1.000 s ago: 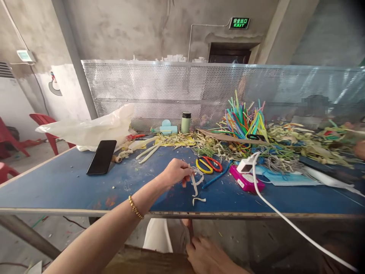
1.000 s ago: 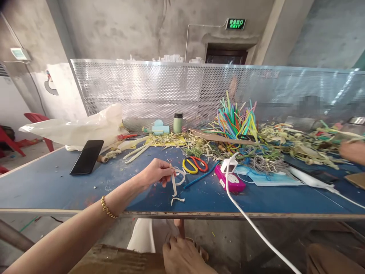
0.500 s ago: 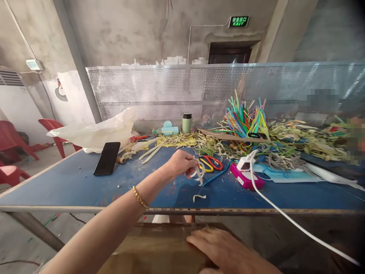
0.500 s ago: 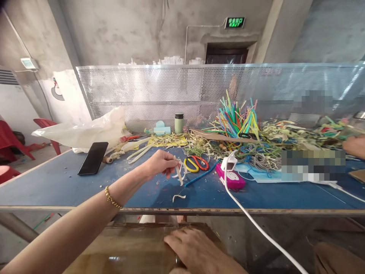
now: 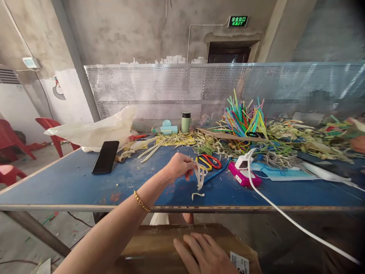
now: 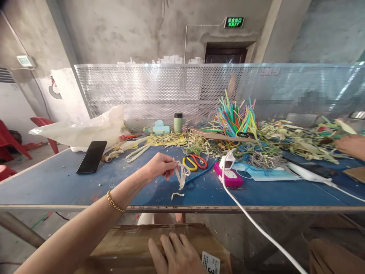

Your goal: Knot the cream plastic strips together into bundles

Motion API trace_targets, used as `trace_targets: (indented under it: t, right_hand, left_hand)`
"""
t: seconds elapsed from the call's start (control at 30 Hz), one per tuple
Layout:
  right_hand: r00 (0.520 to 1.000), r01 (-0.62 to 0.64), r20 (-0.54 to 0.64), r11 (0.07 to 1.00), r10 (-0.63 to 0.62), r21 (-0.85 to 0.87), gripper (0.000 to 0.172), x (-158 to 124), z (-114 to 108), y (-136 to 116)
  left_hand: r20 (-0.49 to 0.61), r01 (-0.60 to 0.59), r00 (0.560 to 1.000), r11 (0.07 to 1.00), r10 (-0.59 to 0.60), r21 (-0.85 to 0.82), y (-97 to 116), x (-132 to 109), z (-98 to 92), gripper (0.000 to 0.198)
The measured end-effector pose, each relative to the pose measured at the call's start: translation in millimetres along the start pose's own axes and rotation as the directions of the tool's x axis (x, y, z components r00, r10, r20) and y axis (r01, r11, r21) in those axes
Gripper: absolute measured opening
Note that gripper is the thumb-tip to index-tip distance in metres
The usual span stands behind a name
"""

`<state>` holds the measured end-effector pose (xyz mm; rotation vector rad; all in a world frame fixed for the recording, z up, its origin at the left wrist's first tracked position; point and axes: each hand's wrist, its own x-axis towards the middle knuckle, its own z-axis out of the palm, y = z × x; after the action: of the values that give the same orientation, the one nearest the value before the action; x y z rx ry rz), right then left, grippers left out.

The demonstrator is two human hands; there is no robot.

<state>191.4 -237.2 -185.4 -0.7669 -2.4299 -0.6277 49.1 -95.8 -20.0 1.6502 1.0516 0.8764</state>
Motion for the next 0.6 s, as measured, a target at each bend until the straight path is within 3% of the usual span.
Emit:
trace_targets:
  t: [0.13, 0.23, 0.37, 0.43, 0.53, 0.6]
  right_hand:
    - [0.969, -0.055, 0.246, 0.982, 0.009, 0.18, 0.057, 9.6, -6.5, 21.5]
    - [0.907, -0.197, 0.419, 0.928, 0.049, 0.318, 0.09, 15.2, -6.9, 38.3]
    - [0.836, -0.369, 0.525, 0.872, 0.16, 0.322, 0.113, 13.7, 21.7, 45.4]
    - [0.848, -0.369, 0.495, 0.88, 0.188, 0.299, 0.109, 9.6, 44.7, 39.1]
    - [0.916, -0.173, 0.4, 0.931, 0.033, 0.321, 0.077, 3.1, 75.2, 21.0]
    - [0.948, -0.088, 0.317, 0.961, 0.001, 0.261, 0.057, 0.3, 87.8, 8.5]
  left_hand:
    - [0.004, -0.015, 1.0, 1.0, 0.015, 0.0, 0.8, 4.7, -0.7, 0.026]
    - [-0.007, -0.014, 1.0, 1.0, 0.014, -0.016, 0.6, 10.7, -0.8, 0.026]
    - [-0.013, -0.004, 1.0, 0.999, 0.003, -0.046, -1.3, 20.9, 0.3, 0.025]
    - [-0.01, -0.008, 1.0, 0.999, 0.007, -0.053, -3.2, 25.5, -0.2, 0.025]
    - [-0.01, -0.011, 1.0, 0.999, 0.01, -0.052, -7.8, 31.2, -4.1, 0.024]
    - [-0.02, 0.0, 1.0, 0.999, -0.001, -0.052, -12.0, 34.3, -8.4, 0.023]
